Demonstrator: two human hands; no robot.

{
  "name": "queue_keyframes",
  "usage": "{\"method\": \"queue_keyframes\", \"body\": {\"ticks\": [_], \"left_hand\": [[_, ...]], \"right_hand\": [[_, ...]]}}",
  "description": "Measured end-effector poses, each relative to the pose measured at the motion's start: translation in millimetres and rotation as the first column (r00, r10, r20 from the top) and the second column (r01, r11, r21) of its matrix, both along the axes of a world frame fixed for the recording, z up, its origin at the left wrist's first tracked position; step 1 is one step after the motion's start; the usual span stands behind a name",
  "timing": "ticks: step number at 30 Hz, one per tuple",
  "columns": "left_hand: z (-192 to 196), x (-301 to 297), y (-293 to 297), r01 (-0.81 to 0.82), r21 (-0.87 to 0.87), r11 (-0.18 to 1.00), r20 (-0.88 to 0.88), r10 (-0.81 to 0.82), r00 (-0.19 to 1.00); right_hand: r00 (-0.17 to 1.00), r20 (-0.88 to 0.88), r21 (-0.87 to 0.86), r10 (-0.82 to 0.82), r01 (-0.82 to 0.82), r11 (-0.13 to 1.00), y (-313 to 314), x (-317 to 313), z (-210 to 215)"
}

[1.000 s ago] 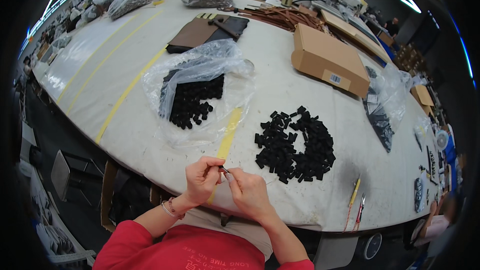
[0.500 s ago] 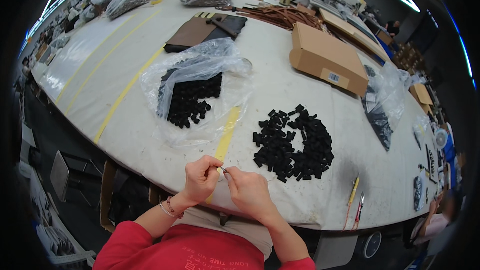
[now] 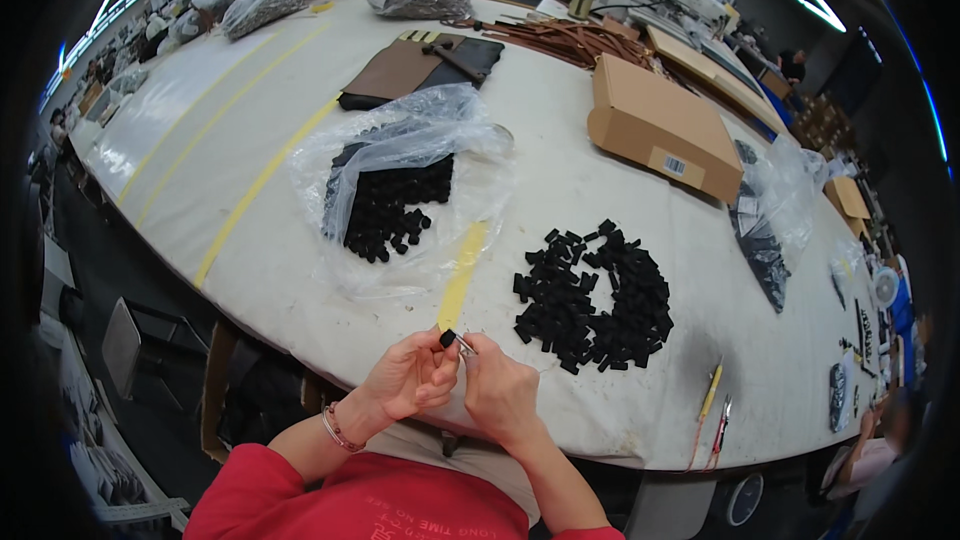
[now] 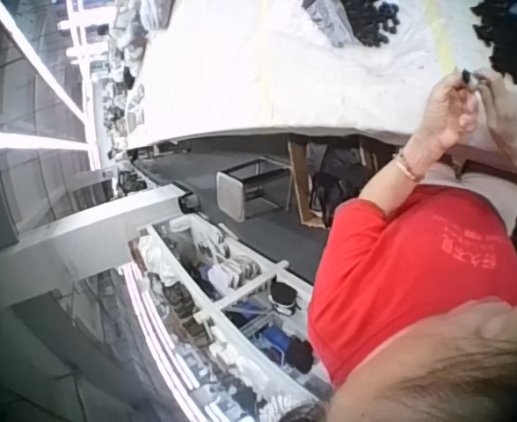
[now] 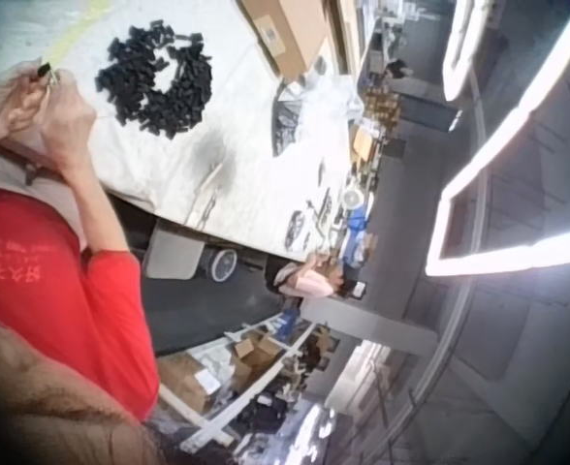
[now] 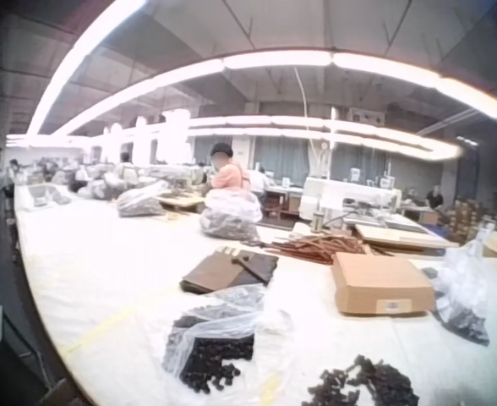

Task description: The person assembles small black plastic buckles by hand.

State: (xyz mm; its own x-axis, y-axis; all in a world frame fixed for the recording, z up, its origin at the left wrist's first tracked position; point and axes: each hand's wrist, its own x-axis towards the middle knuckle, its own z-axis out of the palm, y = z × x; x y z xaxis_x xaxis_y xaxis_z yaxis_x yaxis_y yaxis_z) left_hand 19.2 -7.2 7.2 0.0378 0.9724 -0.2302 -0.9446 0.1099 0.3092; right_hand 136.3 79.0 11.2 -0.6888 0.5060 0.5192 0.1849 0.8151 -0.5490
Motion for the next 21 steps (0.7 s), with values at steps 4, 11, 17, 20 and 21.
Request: {"method": "queue_keyframes", "body": {"ticks": [4,11,17,20,21], "left_hand": [[-3,5,-6,-0.038,-0.035,0.999,0.139,0.042,0.989],[-4,-9,0,-0.185,-0.116,0.976,-0.052,0.180,0.982],[14,-47,17,-0.500,-0.126,0.857,-0.179,0.476,0.861],[5,-39,14,-0.332,-0.069,0.941,-0.260,0.304,0.916],[1,-37,12,-0.326,-0.015,0.945,-0.298,0.307,0.904]], "right_hand": [[0.991,-0.101,-0.137,0.082,-0.096,0.986,-8,0,-10],[0.997,-0.067,-0.743,0.029,-0.070,0.666,10,12,4],[0.912,0.352,0.011,-0.212,0.223,0.975,54,24,14],[0.832,0.512,0.105,-0.213,0.186,0.977,62,20,8],[0.809,0.549,0.127,-0.212,0.170,0.977,64,19,5]]}}
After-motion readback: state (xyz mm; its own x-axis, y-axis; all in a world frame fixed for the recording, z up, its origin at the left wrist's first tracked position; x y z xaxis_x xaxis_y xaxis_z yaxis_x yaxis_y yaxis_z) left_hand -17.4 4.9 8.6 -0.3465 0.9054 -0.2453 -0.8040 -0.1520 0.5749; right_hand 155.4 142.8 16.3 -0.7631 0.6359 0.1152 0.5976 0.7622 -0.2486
